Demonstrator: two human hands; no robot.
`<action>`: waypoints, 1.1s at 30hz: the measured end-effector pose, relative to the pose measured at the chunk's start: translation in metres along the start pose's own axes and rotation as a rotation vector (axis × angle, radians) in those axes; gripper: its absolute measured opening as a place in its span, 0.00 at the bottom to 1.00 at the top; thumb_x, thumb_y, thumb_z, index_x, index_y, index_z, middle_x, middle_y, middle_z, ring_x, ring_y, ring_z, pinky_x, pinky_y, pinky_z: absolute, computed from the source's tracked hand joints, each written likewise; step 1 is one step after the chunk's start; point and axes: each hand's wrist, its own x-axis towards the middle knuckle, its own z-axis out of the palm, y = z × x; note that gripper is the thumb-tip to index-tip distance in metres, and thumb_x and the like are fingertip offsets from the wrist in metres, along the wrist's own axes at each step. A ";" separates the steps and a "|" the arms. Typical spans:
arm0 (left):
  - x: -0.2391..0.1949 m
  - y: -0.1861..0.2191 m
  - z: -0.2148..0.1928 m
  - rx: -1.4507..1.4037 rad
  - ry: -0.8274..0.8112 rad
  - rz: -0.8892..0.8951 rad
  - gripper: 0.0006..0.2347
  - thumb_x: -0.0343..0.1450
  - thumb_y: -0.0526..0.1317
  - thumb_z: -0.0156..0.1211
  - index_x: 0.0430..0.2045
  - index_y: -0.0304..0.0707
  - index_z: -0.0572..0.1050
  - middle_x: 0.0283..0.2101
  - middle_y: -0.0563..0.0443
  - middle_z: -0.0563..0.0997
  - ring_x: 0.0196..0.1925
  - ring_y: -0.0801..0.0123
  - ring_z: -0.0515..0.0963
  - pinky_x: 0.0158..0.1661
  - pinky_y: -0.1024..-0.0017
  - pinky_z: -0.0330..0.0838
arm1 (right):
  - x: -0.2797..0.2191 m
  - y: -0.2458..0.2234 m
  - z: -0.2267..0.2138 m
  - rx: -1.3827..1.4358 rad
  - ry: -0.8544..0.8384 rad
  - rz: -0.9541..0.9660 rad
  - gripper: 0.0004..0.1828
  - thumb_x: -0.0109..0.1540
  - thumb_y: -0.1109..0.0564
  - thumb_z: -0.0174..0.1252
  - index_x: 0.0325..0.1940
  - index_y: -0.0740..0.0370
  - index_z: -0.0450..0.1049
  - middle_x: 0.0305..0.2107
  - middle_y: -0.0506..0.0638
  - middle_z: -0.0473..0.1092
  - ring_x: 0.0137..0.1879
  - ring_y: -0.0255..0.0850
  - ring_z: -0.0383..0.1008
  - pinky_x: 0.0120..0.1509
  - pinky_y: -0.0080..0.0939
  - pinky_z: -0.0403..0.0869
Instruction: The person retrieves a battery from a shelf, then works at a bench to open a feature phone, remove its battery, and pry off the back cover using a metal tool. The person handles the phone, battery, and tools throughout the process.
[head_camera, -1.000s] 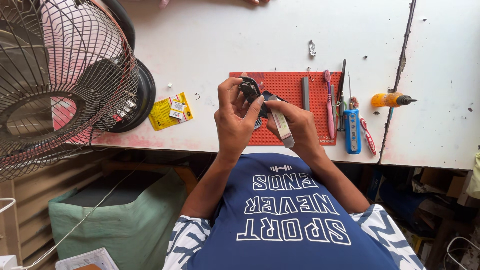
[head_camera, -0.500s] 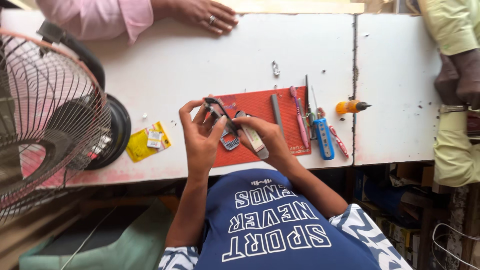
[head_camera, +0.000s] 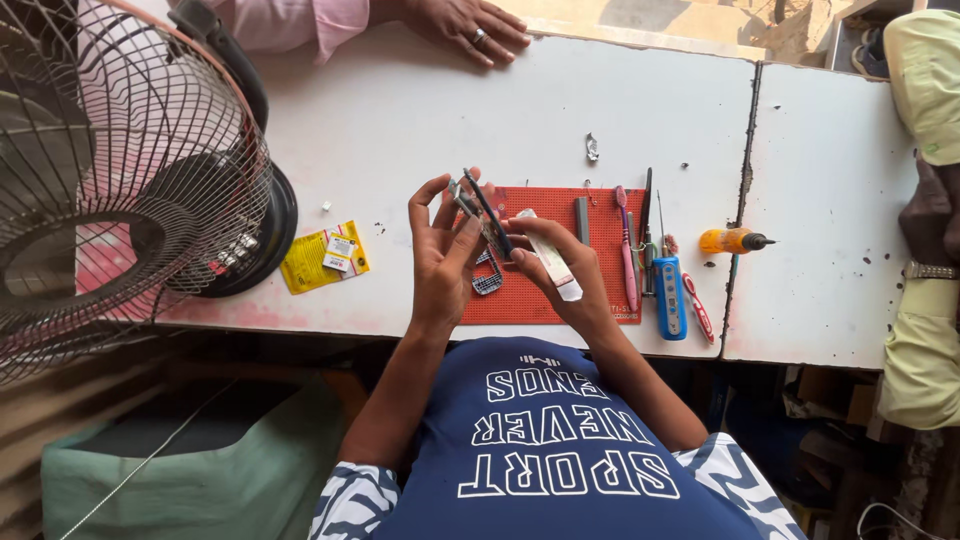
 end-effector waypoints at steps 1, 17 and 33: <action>0.000 -0.002 0.001 -0.028 -0.008 0.008 0.21 0.79 0.28 0.46 0.66 0.40 0.50 0.73 0.32 0.60 0.75 0.51 0.64 0.69 0.57 0.72 | 0.000 0.003 0.000 0.031 0.014 0.012 0.20 0.67 0.59 0.59 0.63 0.68 0.69 0.57 0.59 0.72 0.63 0.50 0.76 0.61 0.46 0.82; 0.001 -0.010 0.000 -0.252 -0.001 0.007 0.21 0.80 0.30 0.42 0.70 0.40 0.50 0.73 0.32 0.60 0.76 0.48 0.63 0.74 0.58 0.65 | 0.003 0.035 -0.001 0.559 0.080 0.153 0.20 0.70 0.59 0.51 0.63 0.76 0.64 0.51 0.66 0.72 0.55 0.50 0.80 0.57 0.48 0.83; 0.005 -0.008 -0.003 0.389 0.120 0.176 0.28 0.74 0.34 0.69 0.69 0.33 0.62 0.51 0.45 0.77 0.54 0.68 0.79 0.52 0.72 0.82 | -0.001 0.036 0.001 0.593 0.099 0.167 0.18 0.70 0.61 0.54 0.60 0.75 0.65 0.50 0.64 0.72 0.57 0.48 0.79 0.58 0.47 0.83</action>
